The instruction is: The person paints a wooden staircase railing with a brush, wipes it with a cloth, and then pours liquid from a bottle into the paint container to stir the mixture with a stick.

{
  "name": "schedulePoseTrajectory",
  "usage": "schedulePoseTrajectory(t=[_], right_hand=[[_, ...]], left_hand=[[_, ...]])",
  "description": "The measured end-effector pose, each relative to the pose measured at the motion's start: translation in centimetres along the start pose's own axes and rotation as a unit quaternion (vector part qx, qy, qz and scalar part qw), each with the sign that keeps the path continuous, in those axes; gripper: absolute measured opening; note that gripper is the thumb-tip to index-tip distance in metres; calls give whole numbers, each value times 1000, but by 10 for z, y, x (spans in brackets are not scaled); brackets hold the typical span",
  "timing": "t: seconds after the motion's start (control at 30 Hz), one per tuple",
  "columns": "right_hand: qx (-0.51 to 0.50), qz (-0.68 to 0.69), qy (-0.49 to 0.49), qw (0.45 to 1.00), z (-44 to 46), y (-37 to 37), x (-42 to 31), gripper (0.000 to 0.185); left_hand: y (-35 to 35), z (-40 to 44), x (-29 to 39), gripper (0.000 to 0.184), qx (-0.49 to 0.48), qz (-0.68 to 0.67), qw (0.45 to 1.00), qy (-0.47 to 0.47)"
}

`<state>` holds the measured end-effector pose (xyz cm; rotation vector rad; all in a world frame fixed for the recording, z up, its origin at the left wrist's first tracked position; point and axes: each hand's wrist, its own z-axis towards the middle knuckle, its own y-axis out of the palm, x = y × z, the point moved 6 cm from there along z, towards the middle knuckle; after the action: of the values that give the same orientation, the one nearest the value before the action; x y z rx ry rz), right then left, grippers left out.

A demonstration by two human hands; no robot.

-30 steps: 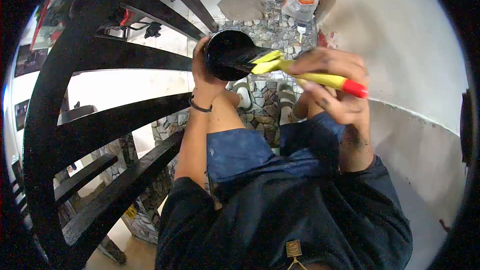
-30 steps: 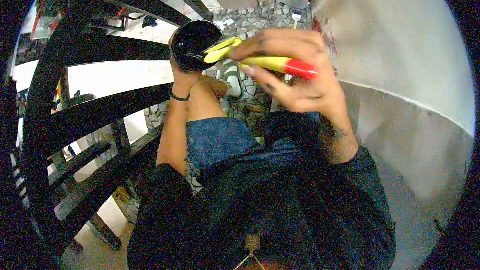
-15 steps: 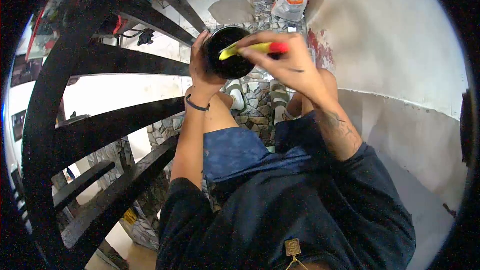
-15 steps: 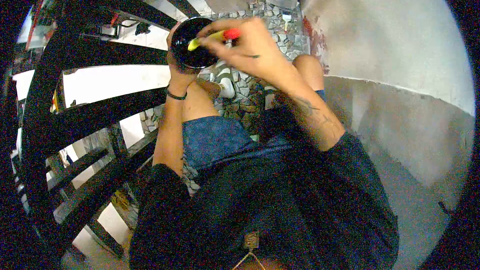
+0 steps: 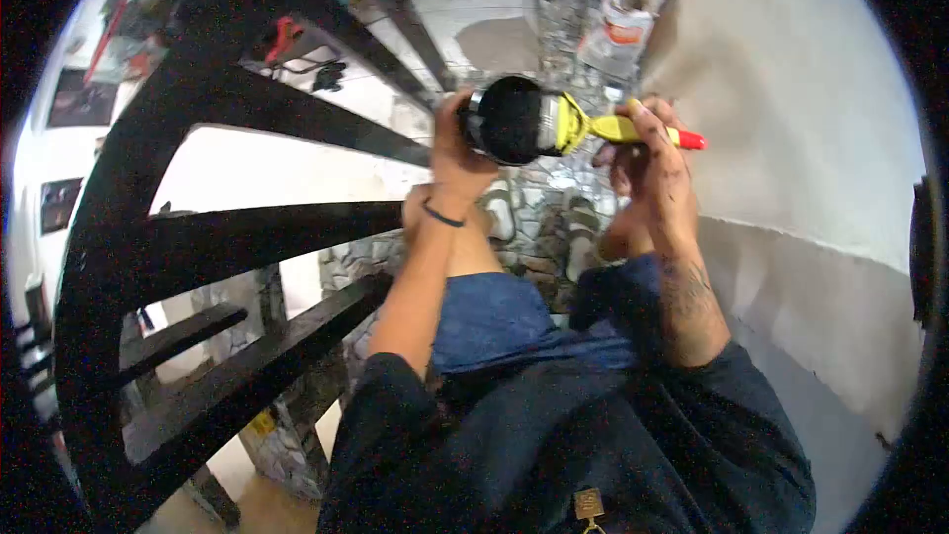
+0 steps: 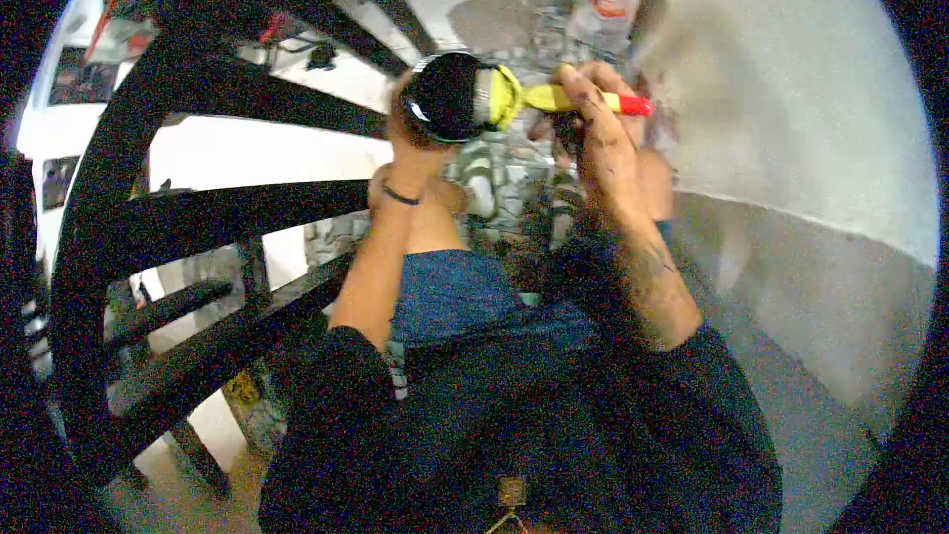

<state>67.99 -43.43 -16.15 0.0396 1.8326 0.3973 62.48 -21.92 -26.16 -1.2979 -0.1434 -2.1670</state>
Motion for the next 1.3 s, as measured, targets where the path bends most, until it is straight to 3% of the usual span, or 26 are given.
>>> schedulePoseTrajectory(t=[0.17, 0.23, 0.37, 0.43, 0.47, 0.57, 0.6, 0.63, 0.73, 0.77, 0.8, 0.83, 0.9, 1.1, 1.17, 1.3], right_hand=[[-26, 4, 17, 999, 6, 22, 29, 26], [5, 59, 23, 998, 0, 29, 31, 21], [-29, -83, -34, 996, -13, 26, 13, 28], [-146, -211, -105, 961, -2, 21, 6, 18], [-172, -226, -87, 955, -3, 31, 3, 16], [-274, -411, -332, 803, -4, 65, 1, 16], [-266, -462, -298, 792, -3, 67, 4, 16], [-247, -449, -324, 795, -7, 74, 2, 16], [-227, -399, -283, 842, -15, 64, -13, 15], [-207, -366, -277, 864, -13, 48, -8, 16], [-201, -353, -274, 872, -19, 42, -14, 16], [-197, -337, -274, 879, -23, 38, -21, 16], [-176, -285, -239, 911, -22, 18, -15, 16], [-269, -393, -280, 834, -5, 38, -7, 19], [-269, -349, -309, 843, -2, 44, -8, 19], [-221, -270, -242, 906, -7, 28, -17, 20]], left_hand=[[-4, 6, 17, 74, -14, 174, 983, 63], [-12, 3, 14, 68, 5, 142, 989, 48], [-26, -3, -1, 64, 22, 125, 992, 16], [-15, -1, -20, 64, -36, 180, 983, 11], [-19, 0, -16, 65, -43, 158, 986, -5], [-22, -3, -9, 66, -75, 95, 992, -28], [-19, -4, -10, 67, -86, 78, 993, -24], [-14, -6, -12, 68, -97, 57, 993, -22], [-6, -11, -28, 74, -86, 95, 992, -8], [-8, -15, -38, 74, -81, 143, 985, -56], [-7, -14, -36, 70, -53, 2, 993, -107], [-7, -10, -35, 68, -88, 137, 984, -76], [-10, -5, -18, 68, -58, 103, 990, -76], [2, 0, -13, 71, -99, 158, 982, -5], [8, -2, -16, 72, -112, 181, 977, 15], [2, -6, -23, 71, -89, 120, 988, -33]])
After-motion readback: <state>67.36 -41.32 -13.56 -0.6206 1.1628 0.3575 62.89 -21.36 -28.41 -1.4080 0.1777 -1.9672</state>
